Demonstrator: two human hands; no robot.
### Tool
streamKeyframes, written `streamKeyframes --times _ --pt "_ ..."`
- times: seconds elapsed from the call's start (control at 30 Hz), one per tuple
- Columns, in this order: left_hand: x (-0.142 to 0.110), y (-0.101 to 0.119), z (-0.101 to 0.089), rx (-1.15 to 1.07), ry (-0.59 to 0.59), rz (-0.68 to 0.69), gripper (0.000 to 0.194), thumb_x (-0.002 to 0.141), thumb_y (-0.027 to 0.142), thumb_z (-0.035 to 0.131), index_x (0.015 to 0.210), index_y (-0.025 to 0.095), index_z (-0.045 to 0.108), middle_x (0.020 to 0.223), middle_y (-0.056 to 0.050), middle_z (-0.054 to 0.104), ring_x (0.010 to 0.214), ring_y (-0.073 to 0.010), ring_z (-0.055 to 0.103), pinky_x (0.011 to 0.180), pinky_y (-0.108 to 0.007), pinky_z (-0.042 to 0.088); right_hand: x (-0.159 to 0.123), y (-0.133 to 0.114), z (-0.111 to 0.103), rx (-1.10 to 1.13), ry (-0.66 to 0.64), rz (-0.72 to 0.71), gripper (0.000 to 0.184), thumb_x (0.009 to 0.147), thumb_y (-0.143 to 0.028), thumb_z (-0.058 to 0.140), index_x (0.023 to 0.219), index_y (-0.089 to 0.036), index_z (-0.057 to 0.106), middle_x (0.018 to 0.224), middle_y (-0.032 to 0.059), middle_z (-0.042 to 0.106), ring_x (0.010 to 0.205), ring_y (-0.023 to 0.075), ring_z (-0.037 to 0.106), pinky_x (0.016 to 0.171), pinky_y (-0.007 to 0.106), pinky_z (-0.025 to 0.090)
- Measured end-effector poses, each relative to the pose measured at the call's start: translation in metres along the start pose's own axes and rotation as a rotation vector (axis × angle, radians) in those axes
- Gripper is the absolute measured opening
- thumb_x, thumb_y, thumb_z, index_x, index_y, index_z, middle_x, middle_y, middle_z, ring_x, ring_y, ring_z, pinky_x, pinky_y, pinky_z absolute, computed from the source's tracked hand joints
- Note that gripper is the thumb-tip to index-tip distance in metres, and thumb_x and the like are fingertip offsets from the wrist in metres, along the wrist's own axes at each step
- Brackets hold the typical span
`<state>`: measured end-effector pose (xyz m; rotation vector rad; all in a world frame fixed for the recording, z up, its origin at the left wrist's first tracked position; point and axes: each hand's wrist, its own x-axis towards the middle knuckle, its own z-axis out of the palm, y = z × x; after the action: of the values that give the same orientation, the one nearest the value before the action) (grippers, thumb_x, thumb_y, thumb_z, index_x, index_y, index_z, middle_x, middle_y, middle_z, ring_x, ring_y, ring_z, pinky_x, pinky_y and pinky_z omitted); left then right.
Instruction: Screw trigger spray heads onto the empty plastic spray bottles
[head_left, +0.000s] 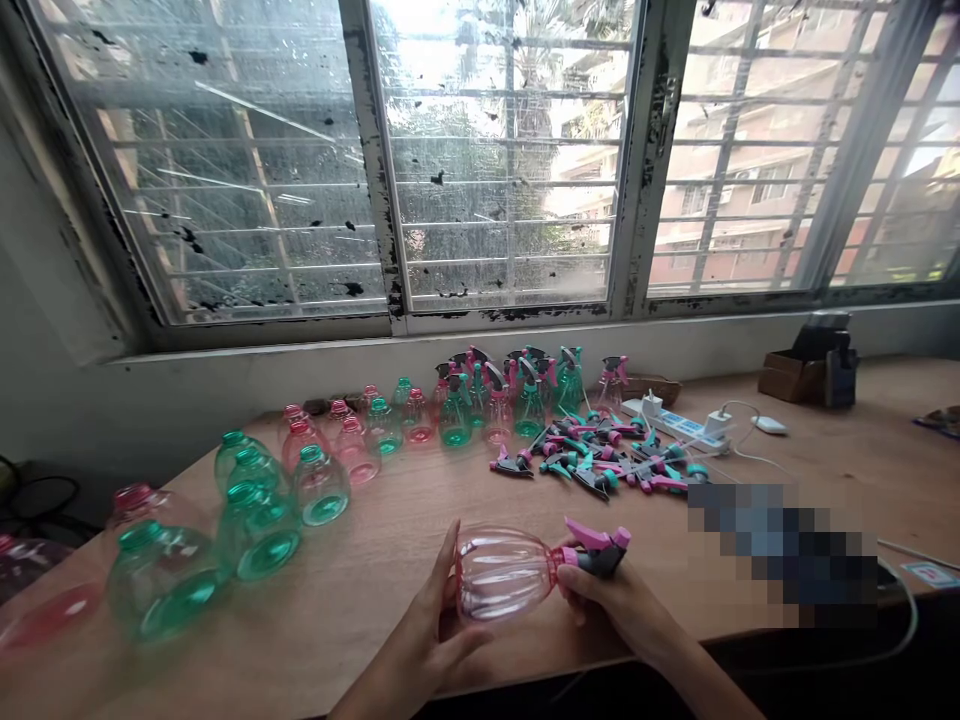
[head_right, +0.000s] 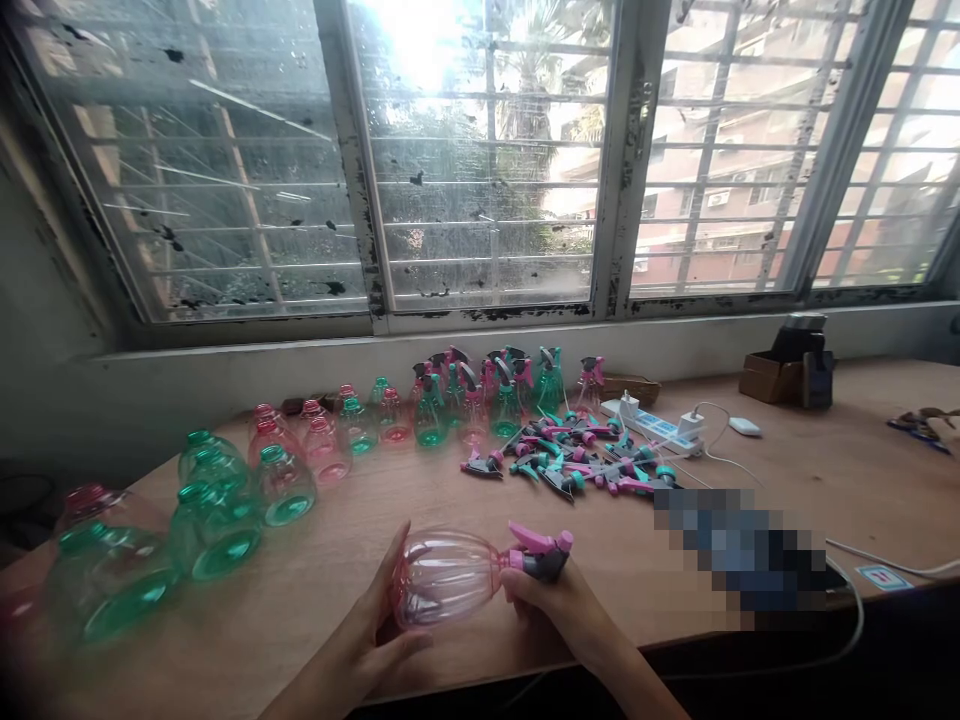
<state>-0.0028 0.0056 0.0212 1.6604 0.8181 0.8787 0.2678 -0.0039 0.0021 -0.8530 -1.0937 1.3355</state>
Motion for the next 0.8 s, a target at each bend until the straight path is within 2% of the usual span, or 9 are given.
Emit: streamKeyframes --times 0.1,0.23,0.4,0.5,0.63,0.8 --pt "0.0 0.002 -0.001 -0.002 -0.014 -0.025 0.11 0.084 0.027 0.081 0.164 0.033 0.006 0.166 -0.005 0.04 0.153 -0.0338 0.033 0.129 -0.047 0.022 -0.001 0.001 0.0 0.001 0.025 0.007 0.051 0.072 -0.049 0.09 0.107 -0.017 0.071 0.064 -0.0022 0.066 0.05 0.0143 0.055 0.054 0.03 0.044" --pt "-0.001 0.007 -0.001 -0.041 -0.044 -0.036 0.097 0.089 0.037 0.076 0.164 0.031 0.015 0.16 -0.008 0.048 0.15 -0.0343 0.037 0.125 -0.047 0.031 -0.001 0.003 0.0 0.006 0.057 0.014 0.068 0.071 -0.049 0.091 0.125 -0.018 0.065 0.067 -0.0027 0.068 0.049 0.0144 0.056 0.053 0.03 0.044" --pt "0.0 0.002 0.0 -0.059 -0.033 0.002 0.104 0.089 0.038 0.077 0.163 0.037 0.005 0.153 -0.006 0.056 0.146 -0.032 0.045 0.123 -0.046 0.032 0.001 0.003 -0.002 0.01 0.023 -0.002 0.048 0.074 -0.05 0.088 0.103 -0.017 0.07 0.065 -0.0016 0.066 0.05 0.0139 0.054 0.049 0.029 0.043" --pt "0.0 0.001 0.0 -0.033 -0.058 0.016 0.105 0.091 0.038 0.075 0.163 0.036 -0.001 0.141 -0.007 0.064 0.136 -0.031 0.054 0.122 -0.048 0.032 0.001 0.003 -0.002 0.022 0.016 -0.01 0.045 0.074 -0.051 0.088 0.099 -0.017 0.069 0.065 -0.0014 0.066 0.05 0.0139 0.053 0.048 0.029 0.043" --pt "-0.003 0.001 -0.002 0.007 -0.051 0.005 0.12 0.081 0.036 0.086 0.163 0.036 -0.001 0.157 -0.009 0.049 0.139 -0.0328 0.051 0.124 -0.047 0.028 0.002 0.004 -0.003 0.0 -0.004 -0.015 0.045 0.074 -0.05 0.088 0.099 -0.017 0.069 0.064 -0.0019 0.066 0.049 0.013 0.053 0.049 0.028 0.043" --pt "-0.002 -0.005 -0.002 -0.023 -0.021 -0.041 0.109 0.085 0.041 0.081 0.164 0.028 0.007 0.154 -0.013 0.051 0.145 -0.0341 0.045 0.123 -0.044 0.032 0.001 0.003 -0.002 -0.043 0.003 -0.002 0.047 0.071 -0.051 0.09 0.097 -0.017 0.071 0.061 -0.0028 0.064 0.048 0.0136 0.054 0.051 0.029 0.044"
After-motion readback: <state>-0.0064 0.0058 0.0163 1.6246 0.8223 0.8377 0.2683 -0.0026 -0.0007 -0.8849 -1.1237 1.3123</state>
